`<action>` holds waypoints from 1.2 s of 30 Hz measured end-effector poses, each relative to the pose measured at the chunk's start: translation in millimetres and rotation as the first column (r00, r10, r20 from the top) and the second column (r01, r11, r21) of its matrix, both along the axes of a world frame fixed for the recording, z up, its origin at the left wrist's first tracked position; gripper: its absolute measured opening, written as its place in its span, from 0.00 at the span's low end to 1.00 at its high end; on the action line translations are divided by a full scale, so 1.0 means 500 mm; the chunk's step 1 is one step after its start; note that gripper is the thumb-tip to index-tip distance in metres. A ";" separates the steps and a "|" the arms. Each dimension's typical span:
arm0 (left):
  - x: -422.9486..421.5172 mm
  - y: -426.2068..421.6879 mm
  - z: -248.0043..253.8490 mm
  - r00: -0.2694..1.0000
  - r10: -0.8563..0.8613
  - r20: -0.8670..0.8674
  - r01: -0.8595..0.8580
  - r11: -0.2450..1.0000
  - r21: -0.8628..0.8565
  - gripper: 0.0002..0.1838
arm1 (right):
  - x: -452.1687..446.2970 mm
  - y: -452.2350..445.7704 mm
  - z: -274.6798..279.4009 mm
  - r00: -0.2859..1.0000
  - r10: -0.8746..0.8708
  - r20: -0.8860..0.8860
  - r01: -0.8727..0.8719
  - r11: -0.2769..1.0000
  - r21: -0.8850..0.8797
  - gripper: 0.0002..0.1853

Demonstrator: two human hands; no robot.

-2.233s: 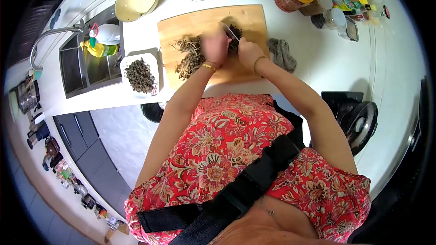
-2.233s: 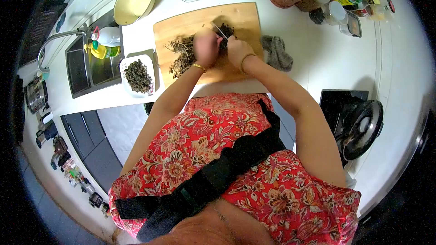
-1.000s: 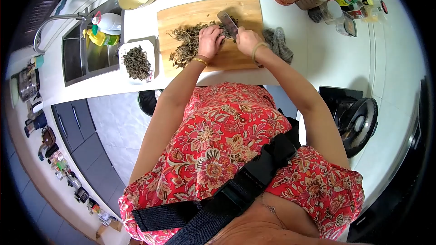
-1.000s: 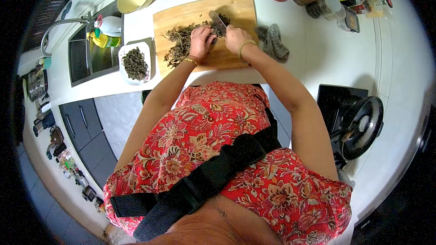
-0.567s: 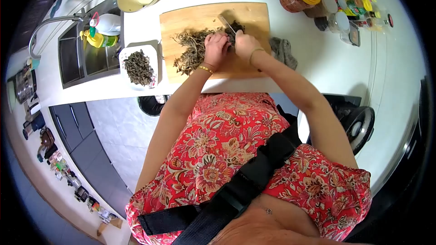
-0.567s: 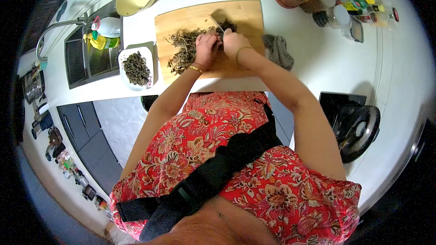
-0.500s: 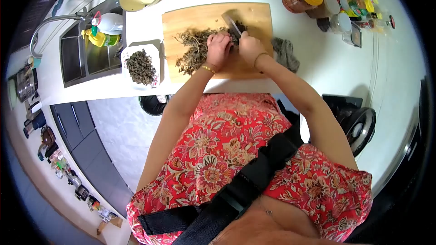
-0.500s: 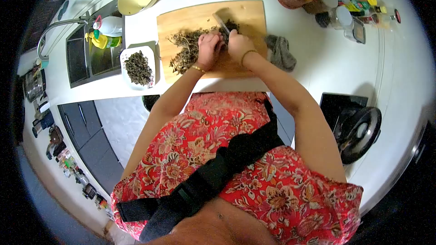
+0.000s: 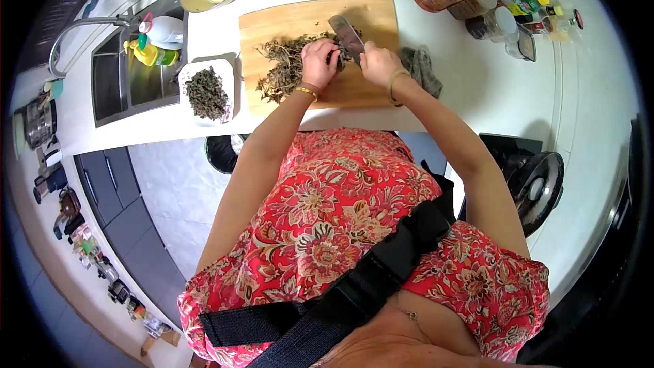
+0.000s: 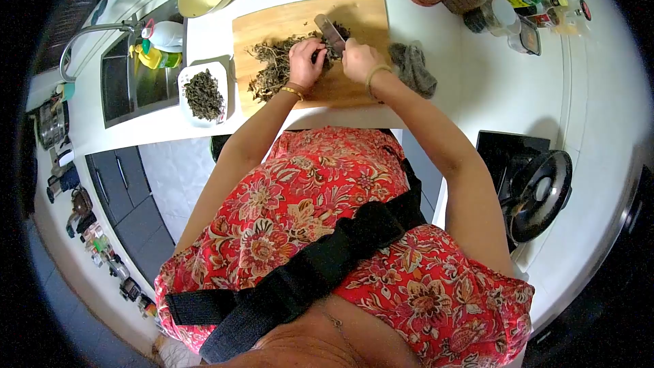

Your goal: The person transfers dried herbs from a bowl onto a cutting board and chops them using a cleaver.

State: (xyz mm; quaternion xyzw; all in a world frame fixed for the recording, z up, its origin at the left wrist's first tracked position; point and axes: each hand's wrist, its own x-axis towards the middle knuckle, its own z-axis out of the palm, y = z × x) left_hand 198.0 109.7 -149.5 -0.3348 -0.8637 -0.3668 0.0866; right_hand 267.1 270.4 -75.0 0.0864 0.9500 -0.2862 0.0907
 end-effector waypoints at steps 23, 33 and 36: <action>0.015 0.027 0.013 0.998 -0.014 0.056 0.015 1.000 -0.017 0.06 | -0.011 -0.016 -0.002 0.979 -0.026 0.201 0.038 0.998 -0.055 0.11; 0.002 0.012 0.001 0.999 0.035 0.013 -0.034 0.997 -0.069 0.10 | -0.012 -0.005 0.041 0.968 0.033 0.250 -0.031 0.999 -0.014 0.12; 0.001 0.013 0.004 0.999 0.032 0.011 -0.031 0.996 -0.082 0.09 | -0.018 -0.006 0.039 0.950 0.055 0.308 -0.059 0.998 0.003 0.13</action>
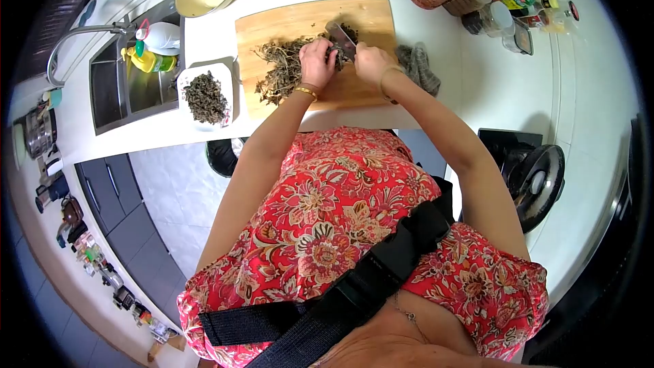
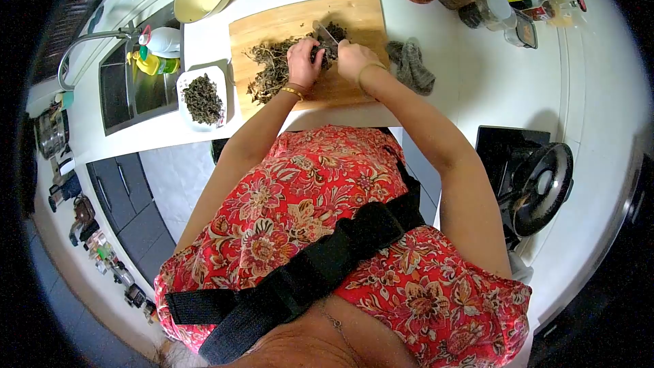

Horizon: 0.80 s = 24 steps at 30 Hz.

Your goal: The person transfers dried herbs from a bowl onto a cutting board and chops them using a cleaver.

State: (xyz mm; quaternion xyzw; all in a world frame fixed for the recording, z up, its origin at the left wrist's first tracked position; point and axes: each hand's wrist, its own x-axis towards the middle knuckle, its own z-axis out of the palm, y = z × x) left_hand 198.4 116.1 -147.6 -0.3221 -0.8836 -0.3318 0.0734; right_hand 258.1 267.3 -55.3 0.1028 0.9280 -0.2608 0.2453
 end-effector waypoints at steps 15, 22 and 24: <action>0.010 0.033 -0.005 0.994 0.073 0.077 -0.053 0.971 -0.234 0.08 | 0.023 -0.006 -0.011 0.995 -0.082 -0.052 0.082 0.997 -0.001 0.09; -0.001 0.017 0.009 0.992 0.058 0.115 -0.026 0.965 -0.263 0.06 | 0.003 -0.017 -0.013 0.991 -0.089 -0.100 0.087 0.996 -0.027 0.10; 0.003 0.009 0.008 1.000 -0.014 0.010 0.014 0.999 -0.045 0.06 | -0.011 -0.010 0.002 0.999 0.013 -0.048 -0.013 1.000 -0.003 0.11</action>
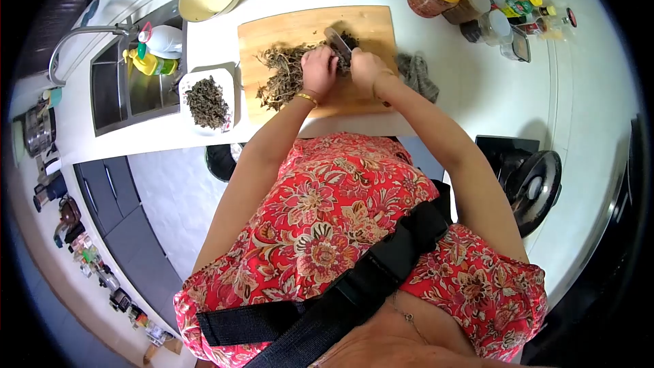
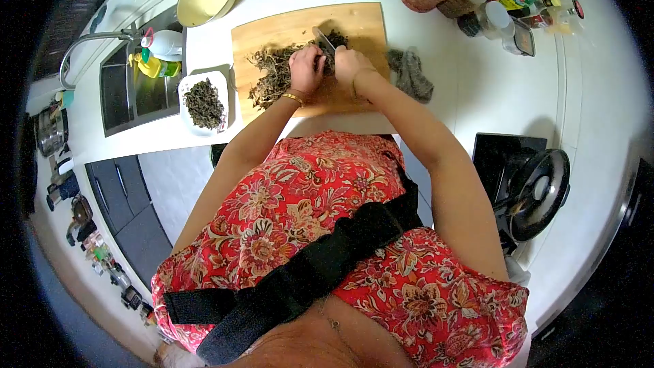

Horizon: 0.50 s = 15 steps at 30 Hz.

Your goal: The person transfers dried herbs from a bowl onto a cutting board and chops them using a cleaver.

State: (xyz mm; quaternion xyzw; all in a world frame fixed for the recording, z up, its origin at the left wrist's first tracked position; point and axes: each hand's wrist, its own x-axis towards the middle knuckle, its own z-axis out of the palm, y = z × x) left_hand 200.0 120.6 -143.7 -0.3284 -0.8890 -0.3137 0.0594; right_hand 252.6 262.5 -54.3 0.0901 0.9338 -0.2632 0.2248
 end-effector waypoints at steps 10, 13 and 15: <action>0.003 0.015 0.000 0.996 0.079 0.051 -0.071 0.987 -0.146 0.07 | 0.008 -0.021 -0.021 0.995 -0.089 0.039 0.088 0.996 0.013 0.10; 0.014 0.014 0.000 0.999 0.041 0.005 -0.041 0.998 -0.045 0.07 | 0.020 -0.025 -0.041 0.992 -0.112 -0.055 0.112 0.994 0.003 0.10; 0.008 0.006 0.005 1.000 0.002 0.000 -0.002 0.999 0.035 0.07 | 0.010 -0.017 -0.050 0.993 -0.103 -0.056 0.104 0.995 0.013 0.10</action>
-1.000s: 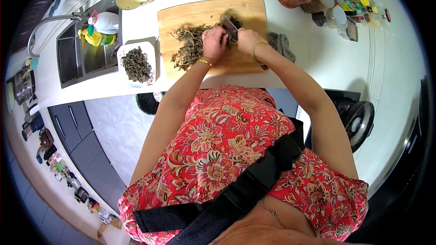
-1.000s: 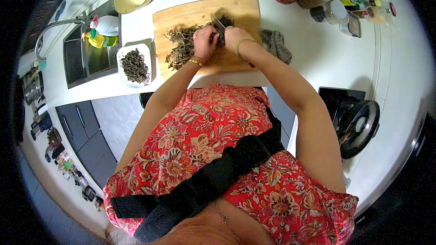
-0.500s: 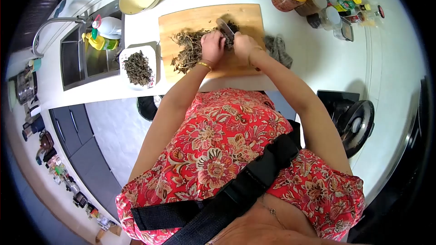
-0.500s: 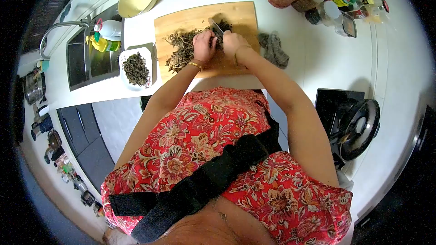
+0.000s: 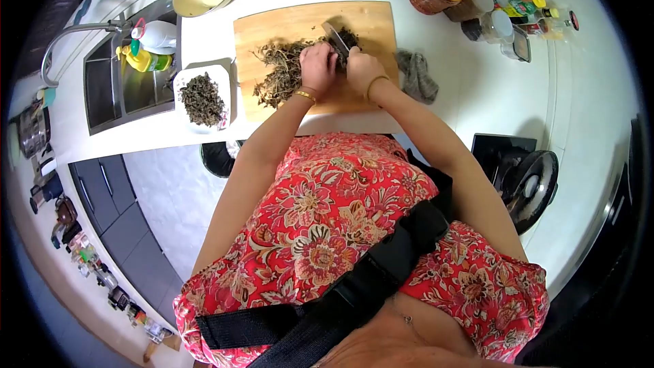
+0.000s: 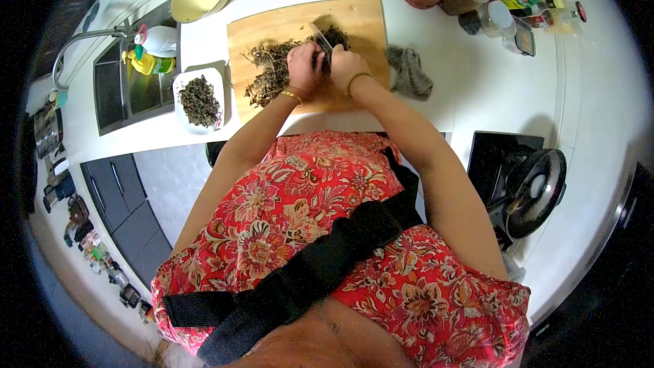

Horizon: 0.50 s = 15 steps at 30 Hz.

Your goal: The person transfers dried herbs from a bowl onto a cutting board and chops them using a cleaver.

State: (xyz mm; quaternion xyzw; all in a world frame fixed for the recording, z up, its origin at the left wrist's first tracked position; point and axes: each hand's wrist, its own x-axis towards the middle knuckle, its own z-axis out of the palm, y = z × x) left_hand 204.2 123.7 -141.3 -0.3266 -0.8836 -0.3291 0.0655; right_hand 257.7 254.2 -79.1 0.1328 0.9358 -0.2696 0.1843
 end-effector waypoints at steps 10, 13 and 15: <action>-0.023 -0.020 -0.001 0.993 -0.045 0.106 0.061 0.986 -0.157 0.25 | -0.032 0.030 -0.042 0.999 0.036 -0.028 -0.037 0.998 -0.047 0.12; -0.030 -0.023 -0.013 0.996 -0.065 0.053 0.070 0.994 -0.089 0.24 | -0.026 0.028 -0.038 1.000 -0.016 -0.011 0.015 0.997 -0.069 0.12; -0.039 -0.024 -0.005 0.994 -0.059 0.092 0.076 0.977 -0.201 0.24 | -0.024 0.028 -0.034 1.000 -0.029 -0.001 0.029 0.996 -0.081 0.12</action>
